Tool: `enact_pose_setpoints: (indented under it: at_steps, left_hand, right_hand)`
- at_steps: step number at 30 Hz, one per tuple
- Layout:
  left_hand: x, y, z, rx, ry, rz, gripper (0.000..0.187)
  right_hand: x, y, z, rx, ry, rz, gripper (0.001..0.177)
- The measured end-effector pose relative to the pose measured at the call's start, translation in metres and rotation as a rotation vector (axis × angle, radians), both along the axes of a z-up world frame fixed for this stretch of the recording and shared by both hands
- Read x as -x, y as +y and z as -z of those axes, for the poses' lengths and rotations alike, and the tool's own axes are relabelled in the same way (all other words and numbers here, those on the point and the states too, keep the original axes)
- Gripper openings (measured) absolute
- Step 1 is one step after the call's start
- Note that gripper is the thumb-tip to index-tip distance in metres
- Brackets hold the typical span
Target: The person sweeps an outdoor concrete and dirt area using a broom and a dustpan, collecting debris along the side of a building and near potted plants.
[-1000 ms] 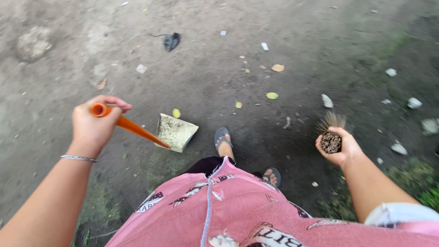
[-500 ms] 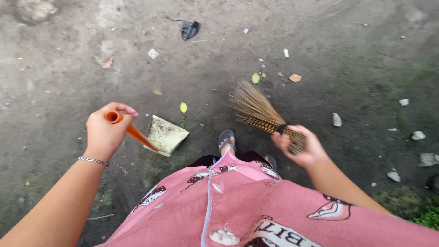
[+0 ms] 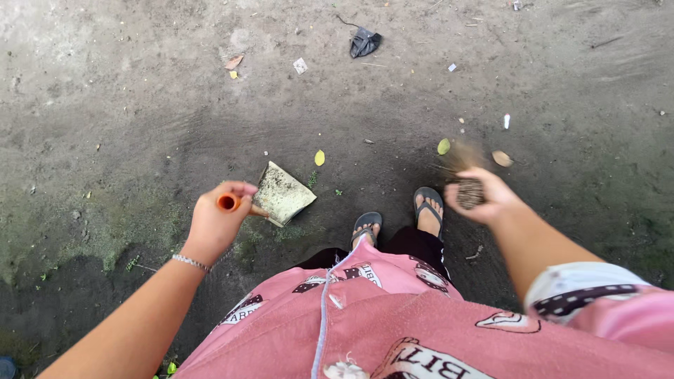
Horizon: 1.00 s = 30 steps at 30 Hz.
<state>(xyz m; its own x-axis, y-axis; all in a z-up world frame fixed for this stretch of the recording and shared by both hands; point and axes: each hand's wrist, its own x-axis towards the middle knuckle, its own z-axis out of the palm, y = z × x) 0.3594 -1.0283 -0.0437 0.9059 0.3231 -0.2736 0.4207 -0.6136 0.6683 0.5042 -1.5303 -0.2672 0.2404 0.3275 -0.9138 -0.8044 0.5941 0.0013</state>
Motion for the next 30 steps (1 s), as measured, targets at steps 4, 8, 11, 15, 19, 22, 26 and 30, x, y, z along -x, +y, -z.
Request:
enact_pose_setpoints:
  at_steps: [4, 8, 11, 15, 19, 22, 26, 30]
  left_hand:
    - [0.002, -0.031, -0.004, -0.053, 0.199, -0.260, 0.023]
    - [-0.032, -0.064, -0.019, -0.073, 0.218, -0.447, 0.022]
    - [-0.053, -0.093, -0.030, -0.063, 0.352, -0.584, 0.019]
    - [-0.050, -0.119, -0.011, -0.121, 0.194, -0.548, 0.015]
    - [-0.035, -0.129, -0.002, -0.078, 0.204, -0.541, 0.018]
    - [-0.033, -0.135, -0.008, -0.038, 0.242, -0.522, 0.019]
    - [-0.027, -0.135, -0.014, -0.039, 0.307, -0.541, 0.019]
    - [-0.016, -0.117, -0.010, 0.010, 0.245, -0.587, 0.019]
  right_hand:
    - [-0.014, 0.037, -0.050, -0.378, -0.033, 0.011, 0.035]
    - [-0.012, -0.016, -0.098, -0.478, -0.092, 0.112, 0.046]
    - [-0.013, -0.085, -0.106, -0.232, -0.267, 0.039, 0.046]
    - [-0.044, -0.193, -0.067, 0.135, -0.198, 0.186, 0.045]
    - [-0.113, -0.245, 0.002, 0.194, -0.160, 0.153, 0.033]
    - [-0.150, -0.197, 0.029, 0.153, -0.015, 0.095, 0.028]
    - [-0.139, -0.040, 0.010, -0.068, -0.038, -0.222, 0.037]
    - [-0.130, 0.010, -0.064, -0.456, 0.071, -0.037, 0.051]
